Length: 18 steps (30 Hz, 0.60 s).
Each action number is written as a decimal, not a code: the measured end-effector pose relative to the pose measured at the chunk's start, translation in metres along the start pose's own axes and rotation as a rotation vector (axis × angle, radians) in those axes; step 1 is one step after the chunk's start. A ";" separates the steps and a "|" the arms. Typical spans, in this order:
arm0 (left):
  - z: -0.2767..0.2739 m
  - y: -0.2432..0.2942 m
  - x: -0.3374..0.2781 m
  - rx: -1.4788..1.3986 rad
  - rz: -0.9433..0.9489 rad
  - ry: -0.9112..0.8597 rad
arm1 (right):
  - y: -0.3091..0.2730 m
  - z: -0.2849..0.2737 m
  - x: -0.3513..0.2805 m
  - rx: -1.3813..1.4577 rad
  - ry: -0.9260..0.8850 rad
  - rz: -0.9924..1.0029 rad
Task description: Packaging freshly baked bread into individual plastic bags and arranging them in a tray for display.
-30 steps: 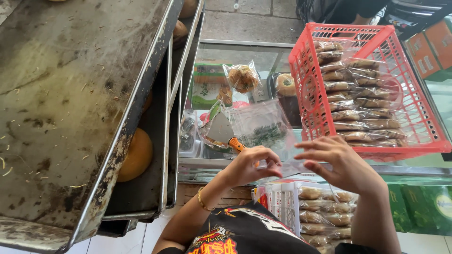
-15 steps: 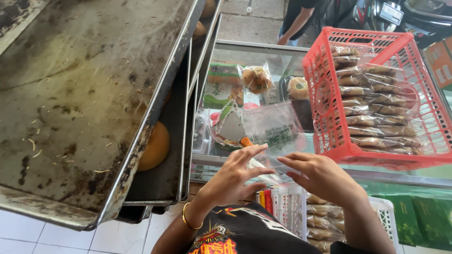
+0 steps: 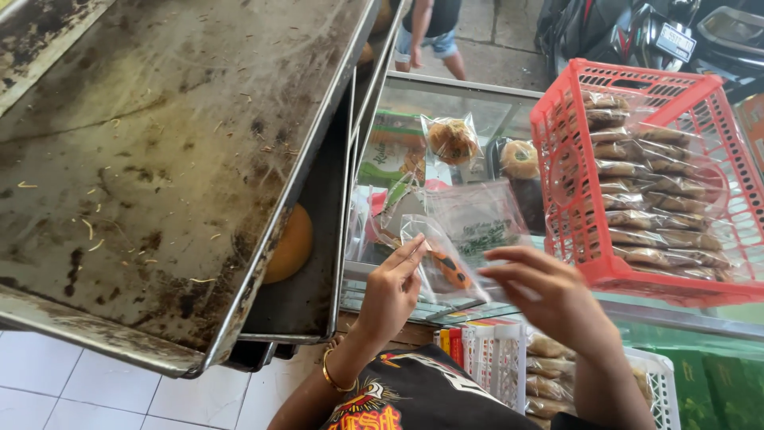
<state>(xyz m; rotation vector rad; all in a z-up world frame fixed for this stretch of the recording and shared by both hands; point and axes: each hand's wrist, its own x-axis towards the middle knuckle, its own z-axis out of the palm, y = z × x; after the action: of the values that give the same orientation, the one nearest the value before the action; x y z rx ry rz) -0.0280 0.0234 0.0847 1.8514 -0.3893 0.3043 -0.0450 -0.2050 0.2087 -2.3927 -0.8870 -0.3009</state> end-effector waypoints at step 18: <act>0.009 -0.051 -0.040 0.012 0.196 0.099 | 0.013 0.006 0.233 0.556 0.157 0.025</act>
<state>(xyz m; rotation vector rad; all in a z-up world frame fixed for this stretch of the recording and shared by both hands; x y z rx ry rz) -0.0430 0.0341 0.0220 1.8046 -0.5020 0.5304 0.1397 -0.0870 0.2888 -1.8385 -0.7490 -0.1960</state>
